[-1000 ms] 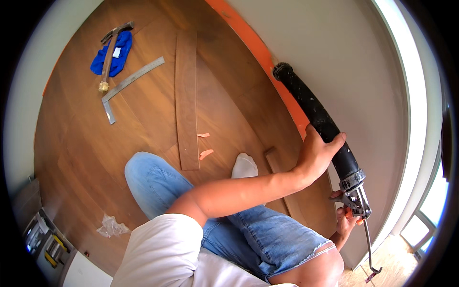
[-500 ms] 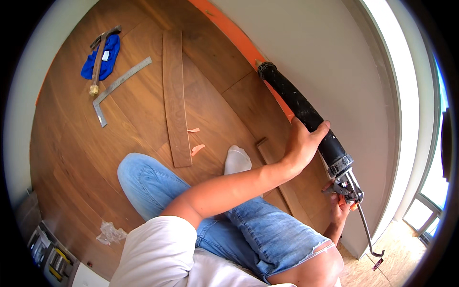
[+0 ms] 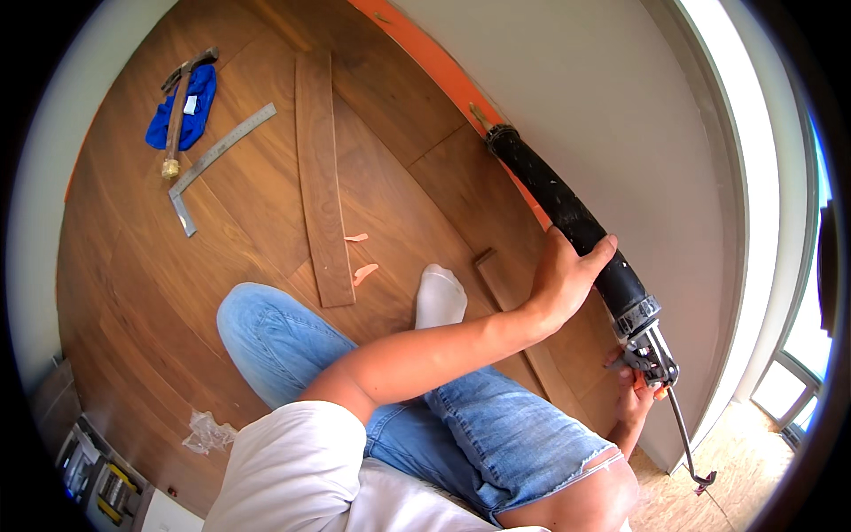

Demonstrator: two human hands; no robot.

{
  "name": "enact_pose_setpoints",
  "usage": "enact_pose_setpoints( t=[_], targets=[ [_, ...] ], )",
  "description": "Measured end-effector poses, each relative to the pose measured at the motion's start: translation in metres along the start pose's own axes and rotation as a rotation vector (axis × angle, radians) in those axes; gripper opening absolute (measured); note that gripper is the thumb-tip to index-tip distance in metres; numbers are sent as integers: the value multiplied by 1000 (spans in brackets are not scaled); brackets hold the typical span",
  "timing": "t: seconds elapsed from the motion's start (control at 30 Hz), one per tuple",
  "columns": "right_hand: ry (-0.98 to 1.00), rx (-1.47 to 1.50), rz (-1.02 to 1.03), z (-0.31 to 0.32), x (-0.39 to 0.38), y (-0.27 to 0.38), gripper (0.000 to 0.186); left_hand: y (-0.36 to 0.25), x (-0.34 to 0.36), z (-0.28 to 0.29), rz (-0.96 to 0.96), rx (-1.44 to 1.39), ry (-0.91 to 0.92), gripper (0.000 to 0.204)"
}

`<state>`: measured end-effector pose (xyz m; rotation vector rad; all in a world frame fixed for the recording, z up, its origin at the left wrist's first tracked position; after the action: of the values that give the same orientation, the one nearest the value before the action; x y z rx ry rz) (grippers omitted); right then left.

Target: The person applies adhesive using a caulking gun and by hand from a bottle to the edge of a floor and a wood plank, then positions the plank against the wall and wipes the edge with a cloth.

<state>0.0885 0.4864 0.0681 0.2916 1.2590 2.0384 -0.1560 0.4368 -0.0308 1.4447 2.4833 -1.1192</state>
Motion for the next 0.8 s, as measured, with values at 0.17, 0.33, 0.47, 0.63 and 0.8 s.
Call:
enact_pose_setpoints(
  t=[0.17,0.33,0.47,0.63,0.8],
  targets=[
    [-102,-34,-1,18,-9,5,46,8,-5,1,95,-47,-7,33],
    [-152,12,-181,51,-16,9,87,12,-6,0,52,-64,-74,40],
    [-162,-149,-201,64,-23,7,97,7,-9,-1,71,-75,-9,42],
    [-130,-54,-180,60,-8,17,70,11,-15,-8,186,-160,21,37],
    [-138,167,-141,77,-22,0,49,20,-20,-10,257,-114,127,34]
  ],
)
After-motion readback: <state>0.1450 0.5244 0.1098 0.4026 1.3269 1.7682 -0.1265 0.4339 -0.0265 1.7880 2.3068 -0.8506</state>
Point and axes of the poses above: each hand's wrist, its own x-axis towards the middle knuckle, its own z-axis out of the back of the hand, y = z × x, the point moved 7 cm from there along x, towards the middle knuckle, and after that the axes turned 1 degree about -x, right-handed, at the moved point
